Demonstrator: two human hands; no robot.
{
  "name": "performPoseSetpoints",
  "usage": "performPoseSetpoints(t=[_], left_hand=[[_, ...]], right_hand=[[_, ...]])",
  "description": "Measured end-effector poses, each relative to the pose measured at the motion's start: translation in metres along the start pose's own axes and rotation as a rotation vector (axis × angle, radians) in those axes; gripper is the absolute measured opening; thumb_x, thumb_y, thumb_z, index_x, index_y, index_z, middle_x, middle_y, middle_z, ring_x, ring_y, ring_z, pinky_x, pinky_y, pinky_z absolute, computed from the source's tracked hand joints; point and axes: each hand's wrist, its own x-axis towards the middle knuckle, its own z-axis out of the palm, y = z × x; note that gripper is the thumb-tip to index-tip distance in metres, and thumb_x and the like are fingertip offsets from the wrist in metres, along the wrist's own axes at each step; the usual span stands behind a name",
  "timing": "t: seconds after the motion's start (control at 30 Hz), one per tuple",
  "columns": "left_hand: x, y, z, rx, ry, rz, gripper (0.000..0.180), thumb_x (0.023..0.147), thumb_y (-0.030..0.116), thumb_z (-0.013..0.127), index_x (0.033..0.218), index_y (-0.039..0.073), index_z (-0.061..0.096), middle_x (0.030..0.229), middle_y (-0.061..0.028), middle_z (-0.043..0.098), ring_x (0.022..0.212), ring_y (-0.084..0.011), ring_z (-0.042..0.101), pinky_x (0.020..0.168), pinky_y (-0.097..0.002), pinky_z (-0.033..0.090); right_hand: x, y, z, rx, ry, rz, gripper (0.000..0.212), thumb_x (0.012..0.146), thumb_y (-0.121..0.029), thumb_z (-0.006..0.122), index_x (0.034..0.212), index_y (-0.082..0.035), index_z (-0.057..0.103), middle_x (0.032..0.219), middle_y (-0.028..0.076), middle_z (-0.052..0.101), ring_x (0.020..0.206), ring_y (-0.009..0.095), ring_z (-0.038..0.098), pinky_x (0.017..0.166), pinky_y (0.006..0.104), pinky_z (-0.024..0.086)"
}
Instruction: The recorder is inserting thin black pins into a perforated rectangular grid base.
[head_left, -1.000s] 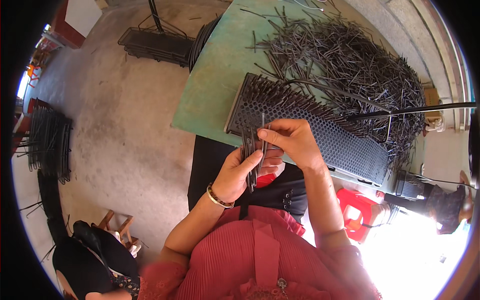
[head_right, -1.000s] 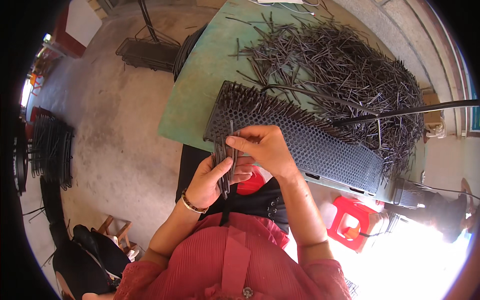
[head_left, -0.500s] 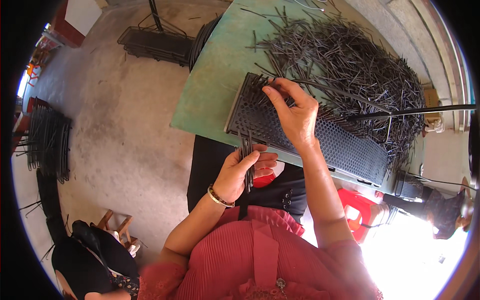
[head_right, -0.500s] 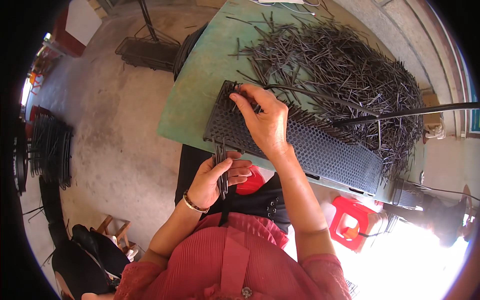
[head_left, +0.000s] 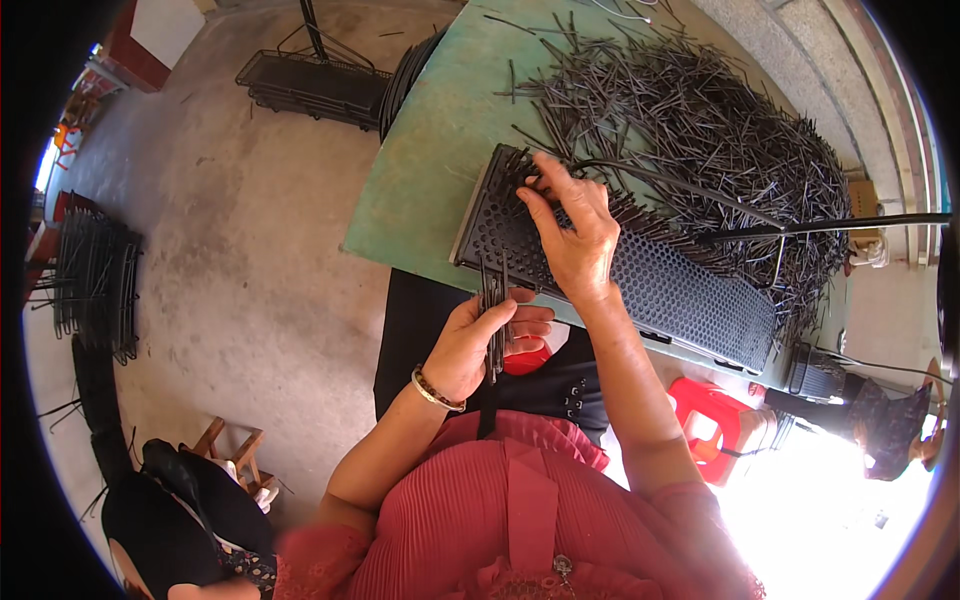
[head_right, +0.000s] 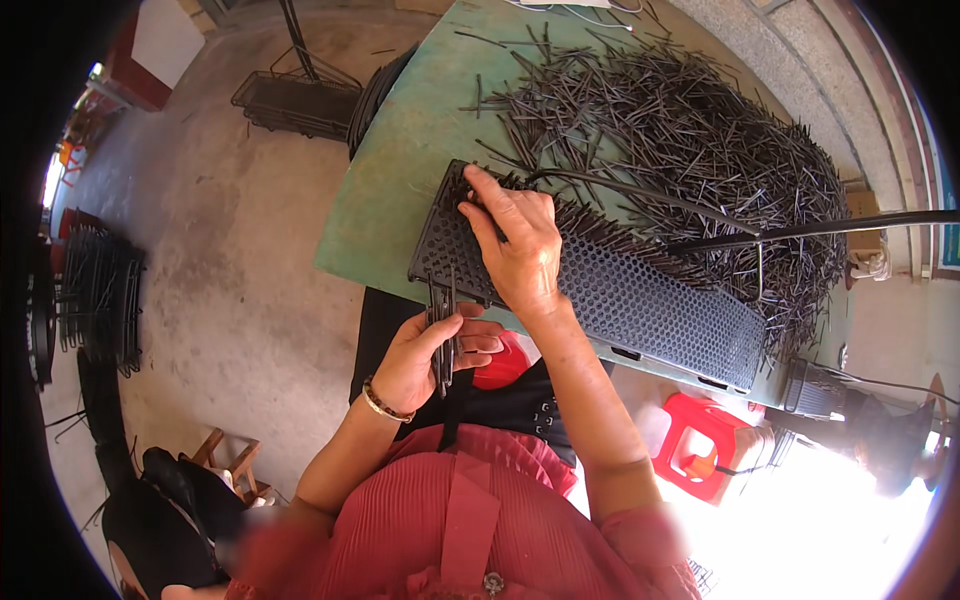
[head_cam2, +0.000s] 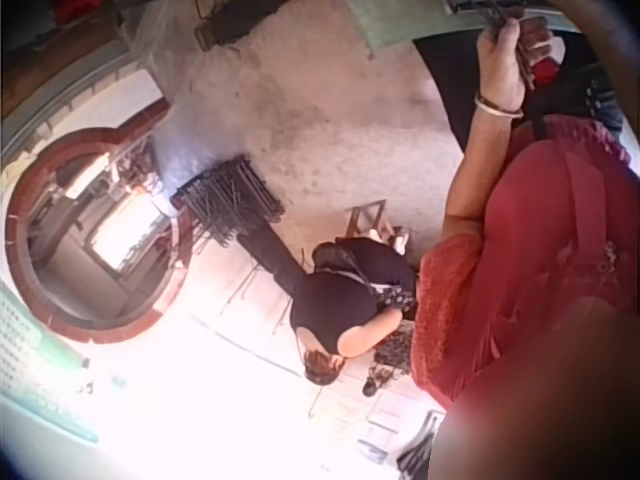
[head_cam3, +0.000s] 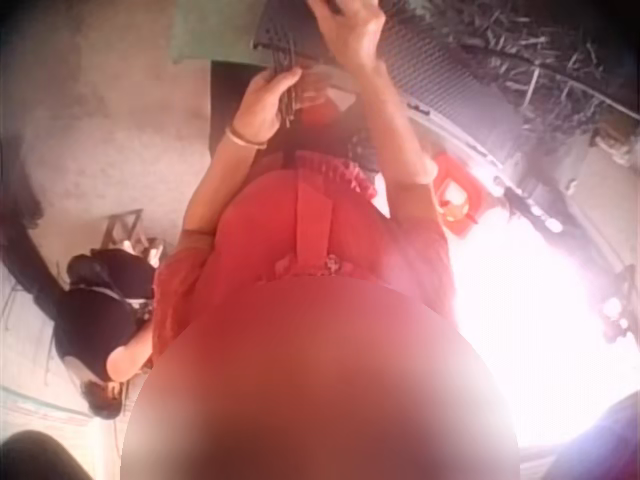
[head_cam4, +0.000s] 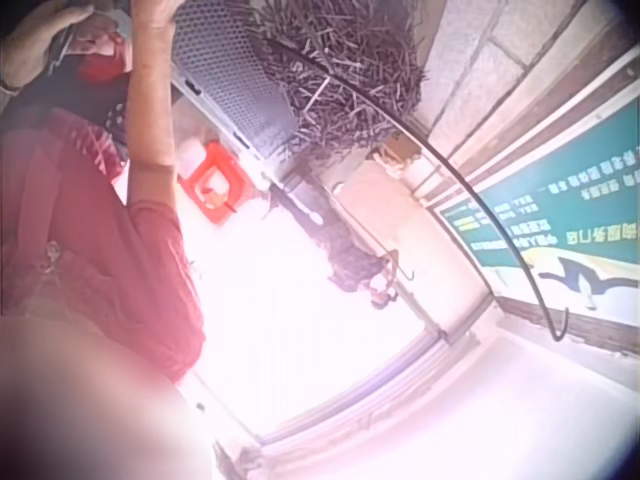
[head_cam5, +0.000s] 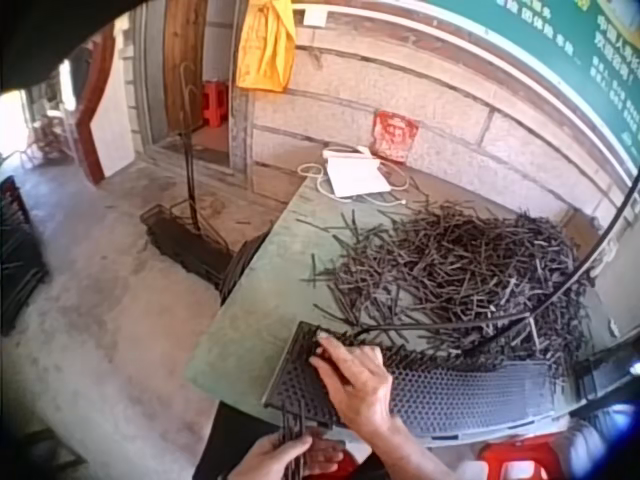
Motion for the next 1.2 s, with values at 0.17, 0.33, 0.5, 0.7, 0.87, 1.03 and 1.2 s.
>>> performPoseSetpoints(t=[0.17, 0.33, 0.5, 0.7, 0.87, 1.03, 1.2], left_hand=[[0.0, 0.001, 0.001, 0.001, -0.009, 0.0, 0.031, 0.098, 0.016, 0.045, 0.121, -0.005, 0.049, 0.111, -0.0218, 0.062, 0.098, -0.0248, 0.065, 0.084, -0.0349, 0.054], [0.0, 0.001, 0.0, 0.012, -0.009, -0.001, 0.031, 0.098, 0.014, 0.044, 0.122, -0.005, 0.048, 0.112, -0.0228, 0.061, 0.099, -0.0261, 0.065, 0.084, -0.0358, 0.055], [-0.001, 0.003, 0.001, 0.054, -0.043, 0.008, 0.031, 0.098, 0.013, 0.043, 0.124, -0.005, 0.046, 0.114, -0.0236, 0.06, 0.101, -0.0273, 0.064, 0.084, -0.0371, 0.055], [0.0, 0.002, 0.001, -0.001, -0.058, -0.004, 0.033, 0.098, 0.015, 0.044, 0.125, -0.004, 0.046, 0.116, -0.0222, 0.06, 0.103, -0.0253, 0.063, 0.085, -0.0341, 0.053], [0.0, 0.001, -0.001, -0.036, -0.053, 0.042, 0.026, 0.098, 0.015, 0.047, 0.118, -0.001, 0.049, 0.115, -0.0227, 0.061, 0.101, -0.0266, 0.064, 0.082, -0.0349, 0.054], [-0.003, 0.002, 0.0, 0.005, -0.057, 0.073, 0.024, 0.098, 0.015, 0.047, 0.115, -0.001, 0.05, 0.113, -0.0224, 0.061, 0.099, -0.0274, 0.064, 0.081, -0.0351, 0.055], [-0.008, 0.01, 0.008, 0.065, -0.157, 0.057, 0.028, 0.098, 0.017, 0.046, 0.118, -0.002, 0.049, 0.111, -0.0209, 0.062, 0.099, -0.027, 0.064, 0.08, -0.0353, 0.055]], right_hand=[[0.005, 0.001, -0.003, -0.088, -0.104, -0.267, 0.027, 0.073, -0.004, 0.074, 0.1, -0.004, 0.069, 0.089, 0.006, 0.068, 0.079, 0.022, 0.06, 0.076, 0.0317, 0.044], [0.005, 0.001, -0.003, -0.17, -0.098, -0.304, 0.024, 0.075, -0.005, 0.072, 0.099, -0.005, 0.07, 0.091, 0.006, 0.067, 0.08, 0.022, 0.06, 0.076, 0.0324, 0.043], [0.0, 0.001, -0.005, -0.196, -0.089, -0.306, 0.022, 0.077, -0.006, 0.07, 0.099, -0.005, 0.069, 0.092, 0.006, 0.066, 0.081, 0.021, 0.06, 0.077, 0.0324, 0.042], [-0.001, 0.0, -0.004, -0.19, -0.053, -0.302, 0.022, 0.077, -0.005, 0.07, 0.099, -0.005, 0.069, 0.094, 0.006, 0.066, 0.083, 0.021, 0.059, 0.076, 0.0325, 0.042], [0.002, 0.001, -0.007, -0.203, -0.1, -0.3, 0.022, 0.076, -0.003, 0.07, 0.098, -0.004, 0.069, 0.092, 0.006, 0.065, 0.08, 0.022, 0.058, 0.075, 0.0323, 0.042], [-0.001, -0.012, -0.02, -0.071, -0.059, -0.149, 0.02, 0.075, -0.003, 0.071, 0.095, -0.002, 0.068, 0.087, 0.008, 0.065, 0.077, 0.024, 0.059, 0.074, 0.0339, 0.045], [-0.017, -0.036, -0.049, 0.203, -0.599, 0.309, 0.024, 0.077, -0.017, 0.075, 0.088, 0.004, 0.067, 0.079, 0.011, 0.064, 0.069, 0.019, 0.06, 0.062, 0.031, 0.047]])
